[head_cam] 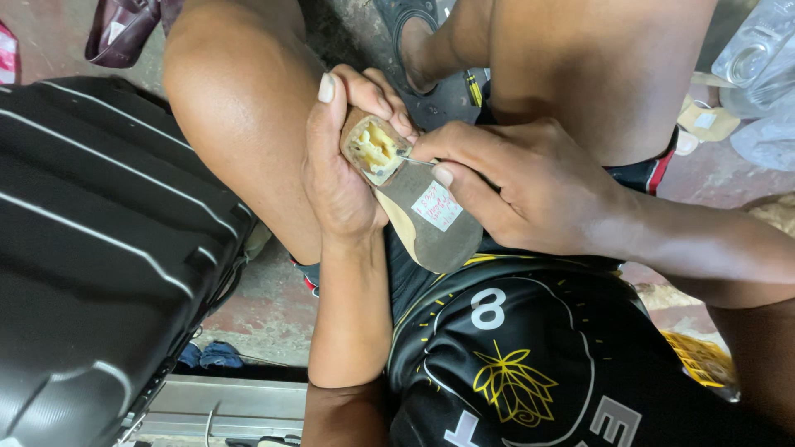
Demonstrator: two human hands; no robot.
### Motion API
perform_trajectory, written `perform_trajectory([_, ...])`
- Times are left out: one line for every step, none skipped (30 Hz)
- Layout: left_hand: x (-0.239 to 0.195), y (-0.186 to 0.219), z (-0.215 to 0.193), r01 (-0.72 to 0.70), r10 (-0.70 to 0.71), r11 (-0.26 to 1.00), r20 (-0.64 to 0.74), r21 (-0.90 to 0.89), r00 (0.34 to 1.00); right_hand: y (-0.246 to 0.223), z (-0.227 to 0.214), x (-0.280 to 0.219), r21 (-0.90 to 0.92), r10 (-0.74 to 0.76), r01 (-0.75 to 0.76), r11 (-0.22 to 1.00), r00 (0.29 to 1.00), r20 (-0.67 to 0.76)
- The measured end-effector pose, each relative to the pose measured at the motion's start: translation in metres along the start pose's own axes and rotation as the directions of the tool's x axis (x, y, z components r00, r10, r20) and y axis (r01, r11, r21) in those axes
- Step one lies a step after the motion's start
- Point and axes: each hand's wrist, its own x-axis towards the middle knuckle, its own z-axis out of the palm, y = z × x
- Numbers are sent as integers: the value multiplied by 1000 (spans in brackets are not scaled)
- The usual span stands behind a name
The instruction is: The person sits on the floor and uses a small metal tool to scrape and clean the heel area of a beige shoe. They hold the shoe steady with one hand while working on the heel with the other, focusing on removing material from the heel's surface.
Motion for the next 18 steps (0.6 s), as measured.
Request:
perform_trajectory([0, 0, 0, -1, 1, 1000, 4, -4, 1000, -1, 0, 0, 33, 51, -51, 998, 998, 26])
perform_trajectory([1, 0, 0, -4, 5, 1000, 6, -4, 1000, -1, 0, 0, 65, 96, -100, 993, 994, 55])
perform_trajectory([1, -1, 0, -5, 5, 1000, 6, -8, 1000, -1, -1, 1, 95, 140, -148, 984, 986, 86])
perform_trajectory([2, -1, -1, -4, 4, 1000, 5, -12, 1000, -1, 0, 2, 116, 164, -175, 978, 982, 97])
perform_trajectory([2, -1, -1, 0, 0, 1000, 2, -19, 1000, -1, 0, 2, 137, 187, -201, 970, 976, 109])
perform_trajectory([1, -2, -1, 3, -3, 1000, 0, -24, 1000, -2, 0, 2, 159, 210, -228, 961, 970, 122])
perform_trajectory([1, -2, -1, 6, -6, 1000, -3, -29, 1000, -3, 0, 2, 187, 216, -238, 953, 967, 131])
perform_trajectory([1, -2, -1, 7, -7, 999, -2, -31, 1000, -3, 0, 2, 215, 222, -248, 945, 965, 139])
perform_trajectory([1, -1, 0, 3, -3, 1000, 4, -16, 1000, -4, 0, 2, 242, 227, -258, 936, 963, 146])
perform_trajectory([1, -1, 0, -7, 7, 1000, 12, -1, 1000, -4, -1, 3, 207, 226, -251, 946, 965, 136])
perform_trajectory([1, -1, 0, -21, 21, 999, 25, 32, 999, -3, -2, 3, 173, 224, -244, 954, 966, 126])
perform_trajectory([1, -1, 1, -33, 31, 997, 21, 70, 999, -4, -2, 3, 140, 225, -241, 960, 967, 117])
perform_trajectory([0, 0, 1, -44, 42, 993, 17, 109, 999, -4, -2, 3, 114, 239, -255, 960, 961, 136])
perform_trajectory([-2, 0, 2, -51, 53, 987, -5, 153, 999, -3, -3, 3, 89, 255, -271, 959, 954, 156])
perform_trajectory([-3, 0, 2, -52, 57, 981, -19, 187, 998, -3, -4, 3, 63, 272, -286, 956, 946, 176])
perform_trajectory([-3, -1, 3, -58, 66, 974, -32, 220, 997, -2, -5, 3, 44, 277, -289, 956, 944, 179])
perform_trajectory([-3, -2, 3, -58, 69, 968, -38, 242, 997, -2, -6, 4, 24, 282, -291, 956, 942, 183])
perform_trajectory([-4, -2, 4, -59, 73, 960, -39, 275, 997, -1, -7, 4, 5, 290, -296, 955, 939, 186])
